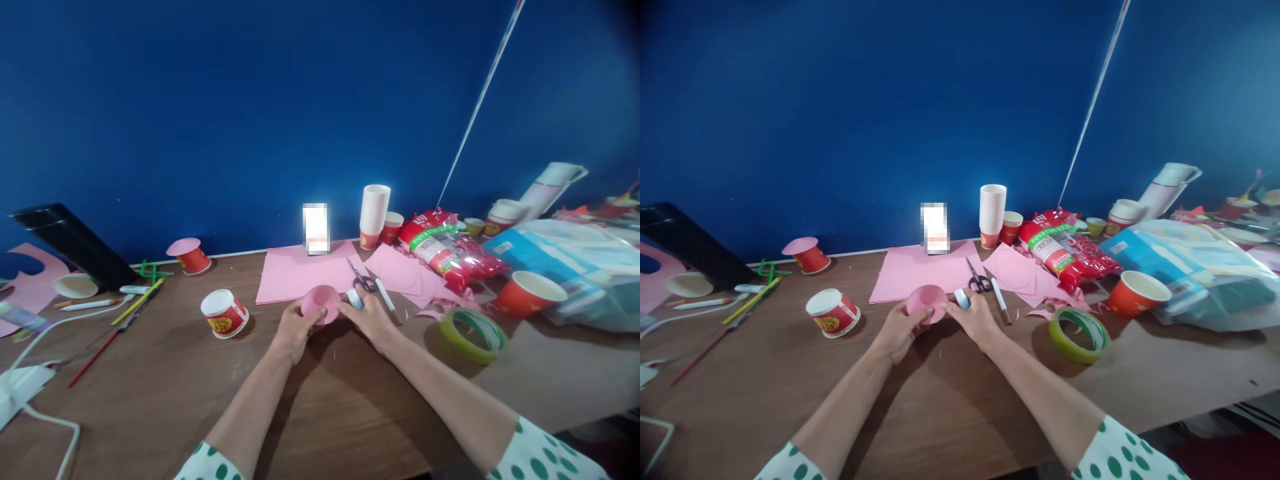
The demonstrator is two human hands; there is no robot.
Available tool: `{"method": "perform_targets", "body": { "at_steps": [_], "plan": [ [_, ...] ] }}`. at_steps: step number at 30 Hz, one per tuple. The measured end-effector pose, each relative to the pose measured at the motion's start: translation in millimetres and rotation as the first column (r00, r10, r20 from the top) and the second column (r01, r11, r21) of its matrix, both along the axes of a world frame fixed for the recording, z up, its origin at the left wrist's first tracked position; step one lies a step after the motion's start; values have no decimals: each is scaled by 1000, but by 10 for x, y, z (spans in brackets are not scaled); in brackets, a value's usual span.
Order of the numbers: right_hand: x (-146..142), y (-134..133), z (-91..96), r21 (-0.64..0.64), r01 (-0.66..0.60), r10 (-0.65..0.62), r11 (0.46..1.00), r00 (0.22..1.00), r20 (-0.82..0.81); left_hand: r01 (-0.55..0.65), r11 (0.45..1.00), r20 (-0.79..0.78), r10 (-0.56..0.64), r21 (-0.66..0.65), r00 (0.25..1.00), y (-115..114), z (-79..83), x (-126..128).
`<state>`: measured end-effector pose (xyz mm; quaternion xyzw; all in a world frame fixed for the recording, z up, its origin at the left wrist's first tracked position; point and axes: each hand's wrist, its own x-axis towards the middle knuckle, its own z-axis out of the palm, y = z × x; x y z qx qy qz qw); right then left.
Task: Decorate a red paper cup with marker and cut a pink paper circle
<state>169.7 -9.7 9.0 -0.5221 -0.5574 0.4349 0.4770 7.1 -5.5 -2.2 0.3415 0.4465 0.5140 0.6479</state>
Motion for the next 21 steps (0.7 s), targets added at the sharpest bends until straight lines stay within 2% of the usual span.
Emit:
{"method": "perform_targets", "body": {
  "at_steps": [4,7,13,21],
  "plan": [
    [-11,-12,6,-68,-7,2,998,998,-61,-7,999,66,10,-41,998,-2,7,3],
    [-37,-34,23,-93,-26,18,995,996,-88,11,999,52,-9,-39,999,-10,18,9],
    [-59,-42,38,-72,-17,12,997,997,-72,17,998,10,-16,-54,1000,-13,26,19],
    [-43,-19,20,30,35,-36,999,999,29,14,1000,-45,-14,-16,999,-12,9,33]
  ]
}}
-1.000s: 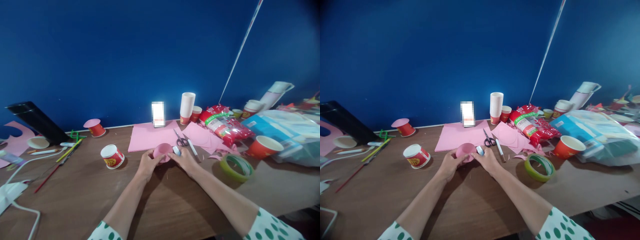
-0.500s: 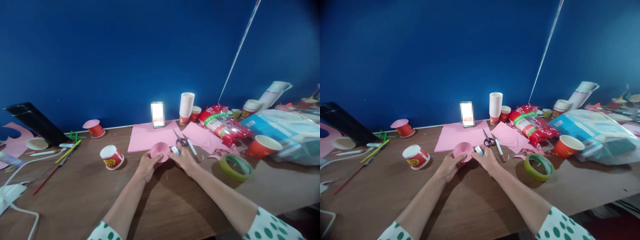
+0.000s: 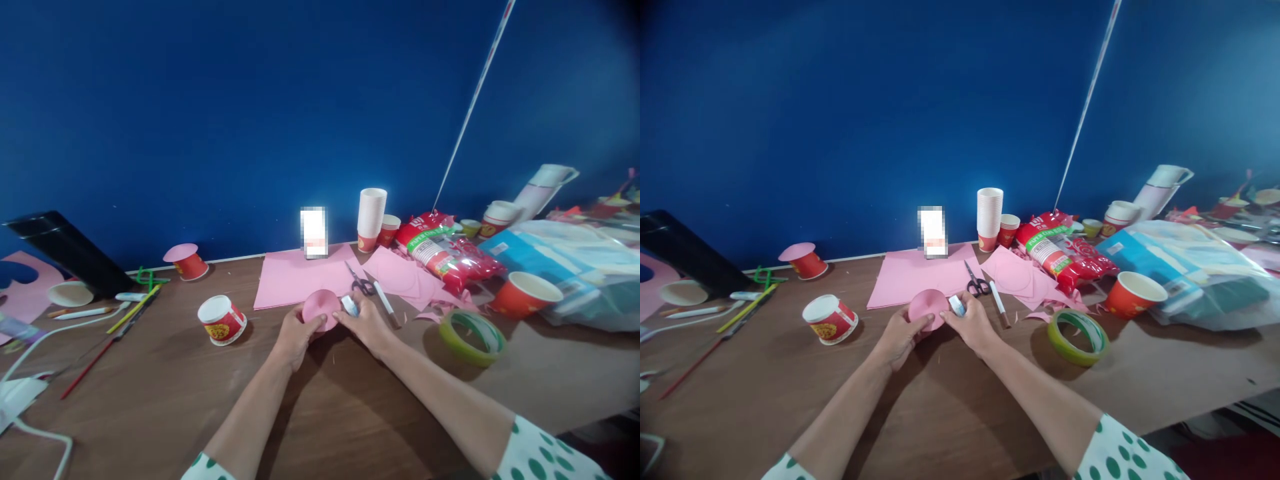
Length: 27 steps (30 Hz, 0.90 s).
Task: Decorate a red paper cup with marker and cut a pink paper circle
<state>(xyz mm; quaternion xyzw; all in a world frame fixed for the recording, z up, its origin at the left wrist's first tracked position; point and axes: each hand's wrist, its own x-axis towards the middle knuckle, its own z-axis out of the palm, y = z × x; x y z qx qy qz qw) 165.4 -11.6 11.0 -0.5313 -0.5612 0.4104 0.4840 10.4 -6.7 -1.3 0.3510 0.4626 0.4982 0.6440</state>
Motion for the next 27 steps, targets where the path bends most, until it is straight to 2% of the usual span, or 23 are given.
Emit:
{"method": "perform_targets", "body": {
  "at_steps": [6,12,19,24,27],
  "plan": [
    [13,5,12,-10,2,-2,1000,1000,26,-3,996,-122,13,85,992,58,-82,-54],
    [13,2,16,3,-2,2,1000,999,44,2,993,-195,21,117,981,62,-83,-69],
    [34,6,8,42,9,-16,999,988,153,31,962,-405,85,271,910,65,-48,-110],
    [57,11,11,108,46,-69,993,974,216,50,957,-472,95,287,876,91,-30,-156],
    [72,28,-23,135,67,-98,989,967,236,106,949,-502,59,296,863,108,-33,-196]
  ]
}}
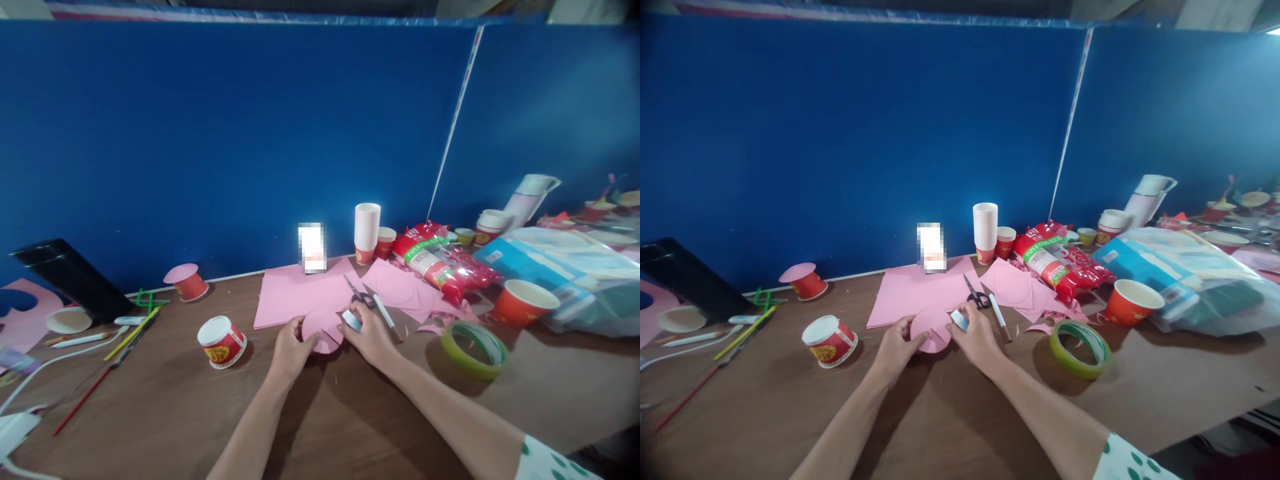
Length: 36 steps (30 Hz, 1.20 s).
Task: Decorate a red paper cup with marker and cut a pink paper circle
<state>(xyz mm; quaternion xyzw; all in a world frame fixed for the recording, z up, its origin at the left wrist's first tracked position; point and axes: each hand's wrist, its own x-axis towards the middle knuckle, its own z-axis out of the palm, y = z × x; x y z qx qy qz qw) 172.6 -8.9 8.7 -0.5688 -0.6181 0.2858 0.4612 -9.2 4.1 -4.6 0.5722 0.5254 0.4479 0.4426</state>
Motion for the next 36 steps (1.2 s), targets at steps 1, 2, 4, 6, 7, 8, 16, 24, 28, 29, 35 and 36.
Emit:
{"method": "perform_targets", "body": {
  "at_steps": [1,2,4,6,7,8,16,24,28,29,35,36],
  "plan": [
    [5,8,-17,4,7,-7,1000,1000,9,29,1000,-20,-28,4,999,2,-3,-14],
    [10,16,-34,11,14,-14,1000,1000,19,56,998,-50,-56,7,997,0,-5,-27],
    [20,30,-63,47,32,-34,998,999,36,96,995,-139,-95,1,986,-11,2,-54],
    [29,39,-79,88,54,-58,995,998,35,100,995,-275,-98,-8,956,-35,36,-82],
    [34,40,-81,102,67,-70,992,997,26,86,996,-359,-81,-2,930,-52,67,-95],
    [37,40,-79,108,80,-82,991,997,12,38,999,-450,-22,27,893,-74,108,-107],
    [33,45,-58,-64,-36,19,997,968,-251,305,949,-790,-124,82,600,-510,347,-80],
    [8,44,-40,-50,-191,169,980,942,-289,459,886,-860,-187,61,475,-686,192,-264],
    [-16,12,-17,-97,-123,88,988,949,-303,503,855,-837,-180,127,517,-505,277,-315],
    [-24,2,-1,-98,-118,83,988,949,-305,469,870,-826,-149,151,543,-446,293,-323],
    [-71,-38,57,-100,-162,106,982,900,-422,435,872,-760,-121,227,639,-174,105,-426],
    [-76,-40,49,-94,-174,117,980,893,-435,430,864,-746,-100,263,658,-161,47,-445]
  ]
}}
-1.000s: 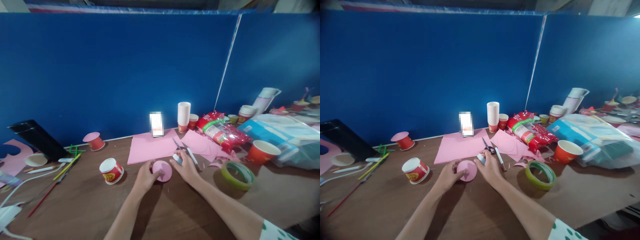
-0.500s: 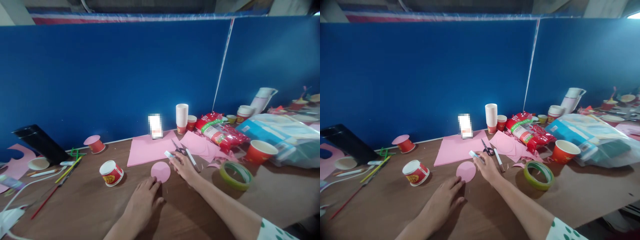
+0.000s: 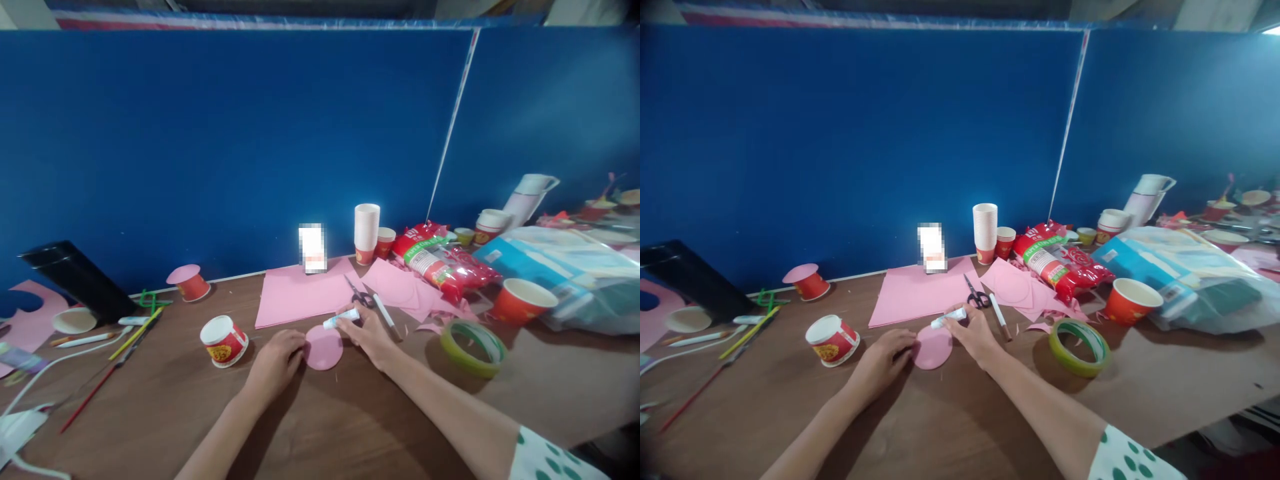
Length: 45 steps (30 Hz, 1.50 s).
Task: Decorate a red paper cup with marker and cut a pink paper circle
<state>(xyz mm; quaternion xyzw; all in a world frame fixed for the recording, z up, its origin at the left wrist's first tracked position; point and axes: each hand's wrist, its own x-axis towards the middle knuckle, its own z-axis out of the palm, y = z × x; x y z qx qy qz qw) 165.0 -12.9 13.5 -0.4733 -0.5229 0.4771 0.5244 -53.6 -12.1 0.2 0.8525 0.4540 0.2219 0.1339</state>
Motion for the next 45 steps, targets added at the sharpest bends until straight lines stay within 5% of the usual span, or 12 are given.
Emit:
{"method": "perform_targets", "body": {
  "at_steps": [8,21,30,45],
  "plan": [
    [-35,-51,-50,189,-138,92,972,967,236,13,994,47,-18,110,999,-11,-155,-18],
    [-74,-89,-84,259,-205,94,944,919,383,69,990,0,-69,124,998,-42,-130,32],
    [-129,-126,-119,299,-267,32,916,791,611,51,990,1,-51,134,999,-29,-126,45],
    [-171,-128,-147,293,-387,86,874,718,691,49,988,25,-53,148,998,-34,-114,64]
  ]
}}
